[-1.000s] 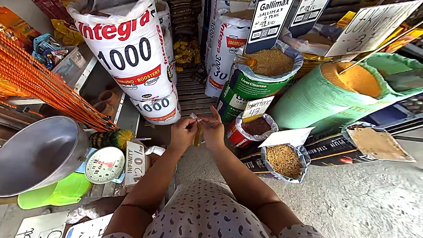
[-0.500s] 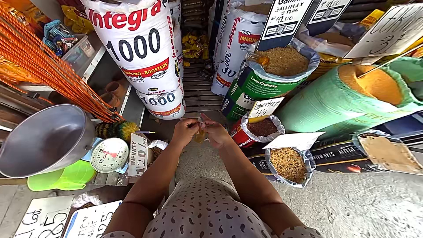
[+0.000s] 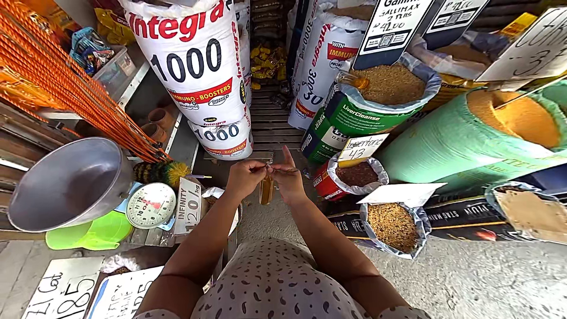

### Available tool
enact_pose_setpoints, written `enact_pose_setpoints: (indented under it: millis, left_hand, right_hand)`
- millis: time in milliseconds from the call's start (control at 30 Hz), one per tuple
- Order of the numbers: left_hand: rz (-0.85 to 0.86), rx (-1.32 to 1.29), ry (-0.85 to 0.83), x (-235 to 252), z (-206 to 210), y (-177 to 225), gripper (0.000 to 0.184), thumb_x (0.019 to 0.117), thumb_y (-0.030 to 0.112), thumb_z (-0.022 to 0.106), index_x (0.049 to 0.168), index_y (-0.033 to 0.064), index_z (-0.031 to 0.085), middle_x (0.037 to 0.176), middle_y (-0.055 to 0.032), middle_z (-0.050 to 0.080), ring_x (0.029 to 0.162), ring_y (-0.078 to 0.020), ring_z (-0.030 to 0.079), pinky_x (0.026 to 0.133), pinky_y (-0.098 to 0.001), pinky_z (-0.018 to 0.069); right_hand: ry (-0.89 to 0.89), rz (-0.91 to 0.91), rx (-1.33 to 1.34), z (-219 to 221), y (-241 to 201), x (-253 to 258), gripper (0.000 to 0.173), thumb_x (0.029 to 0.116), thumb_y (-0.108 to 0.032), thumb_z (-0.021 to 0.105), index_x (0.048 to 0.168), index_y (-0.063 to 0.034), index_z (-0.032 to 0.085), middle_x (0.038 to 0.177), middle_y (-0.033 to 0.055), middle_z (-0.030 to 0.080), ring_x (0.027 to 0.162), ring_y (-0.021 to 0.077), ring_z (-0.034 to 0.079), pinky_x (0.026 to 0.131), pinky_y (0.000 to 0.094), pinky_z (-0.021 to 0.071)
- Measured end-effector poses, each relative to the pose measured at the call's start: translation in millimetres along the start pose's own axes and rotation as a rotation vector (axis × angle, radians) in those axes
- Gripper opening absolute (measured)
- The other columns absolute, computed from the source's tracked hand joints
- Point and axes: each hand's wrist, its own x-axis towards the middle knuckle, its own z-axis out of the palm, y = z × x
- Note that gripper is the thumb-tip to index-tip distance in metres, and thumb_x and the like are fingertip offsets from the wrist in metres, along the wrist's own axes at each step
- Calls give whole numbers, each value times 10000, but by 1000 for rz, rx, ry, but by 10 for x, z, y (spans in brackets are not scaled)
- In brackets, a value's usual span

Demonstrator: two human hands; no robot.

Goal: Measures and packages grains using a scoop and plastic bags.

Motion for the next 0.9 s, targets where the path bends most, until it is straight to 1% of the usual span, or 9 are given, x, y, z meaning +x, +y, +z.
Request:
enact_pose_setpoints:
  millis: [133, 167, 233, 267, 367, 567, 633, 767, 900]
  left_hand:
    - [-33, 19, 77, -12, 43, 6, 35, 907, 94, 768, 930, 73, 753, 835, -25, 719, 726, -92, 665, 713, -303, 574]
    - [-22, 43, 112, -16, 70, 4, 45, 897, 94, 776, 922, 68, 750, 835, -34, 716, 728, -102, 664, 714, -314, 573]
    - [128, 105, 230, -43, 163, -74, 70, 860, 79, 786, 898, 39, 743, 866, -70, 713, 781, -131, 676, 738, -329, 578]
    - [285, 132, 317, -36, 226, -176, 74, 828, 69, 777, 871, 23, 736, 875, -91, 717, 807, -144, 691, 739, -317, 588]
    - [627, 80, 375, 49, 283, -445, 81, 816, 54, 709, 854, -18, 706, 922, -141, 716, 900, -174, 707, 798, -279, 595]
    - [465, 138, 60, 72, -34, -260, 123, 918, 115, 751, 939, -3, 725, 918, -105, 705, 829, -136, 685, 777, -277, 586]
    - [518, 122, 117, 70, -37, -230, 80, 941, 74, 714, 929, 1, 745, 950, -97, 722, 895, -125, 690, 844, -268, 574]
    - [687, -65, 344, 74, 145, -181, 122, 972, 57, 655, 921, -38, 710, 1016, -135, 710, 1017, -150, 680, 942, -290, 558]
    - [814, -167, 439, 66, 305, -18, 169, 1043, 126, 580, 942, 5, 642, 1021, -95, 682, 1042, -133, 662, 951, -293, 552]
  right_hand:
    - [55, -33, -158, 82, -29, -40, 106, 835, 10, 757, 746, -47, 754, 1679, 57, 286, 1506, 229, 293, 1165, 447, 357]
    - [86, 14, -143, 116, -57, -57, 33, 854, 3, 746, 824, -4, 757, 1638, 61, 364, 1473, 234, 338, 1151, 451, 361]
    - [170, 209, -9, 201, -173, -81, 370, 913, 4, 721, 1266, 64, 629, 1292, 106, 637, 1177, 203, 583, 970, 392, 494]
    - [192, 340, 55, 237, -268, -71, 438, 948, -24, 696, 1364, 11, 562, 1160, 111, 669, 1050, 176, 629, 893, 352, 527]
    - [256, 658, 223, 279, -507, -18, 183, 962, -65, 672, 1138, -36, 632, 1110, 117, 642, 1031, 205, 585, 895, 390, 472]
    - [176, 721, 241, 203, -502, 46, 168, 972, -100, 674, 1124, -37, 640, 1063, 91, 660, 948, 150, 612, 805, 294, 496]
    - [168, 663, 265, 219, -516, 19, 169, 978, -76, 655, 1136, -23, 636, 1029, 93, 666, 897, 140, 631, 762, 265, 519]
    - [116, 405, 236, 213, -556, -92, 142, 1009, -51, 613, 1125, 15, 659, 1142, 87, 683, 1021, 131, 622, 883, 307, 509]
    - [13, 125, 231, 198, -528, -184, 143, 948, 14, 570, 843, -83, 571, 1072, 42, 703, 962, 76, 650, 832, 255, 539]
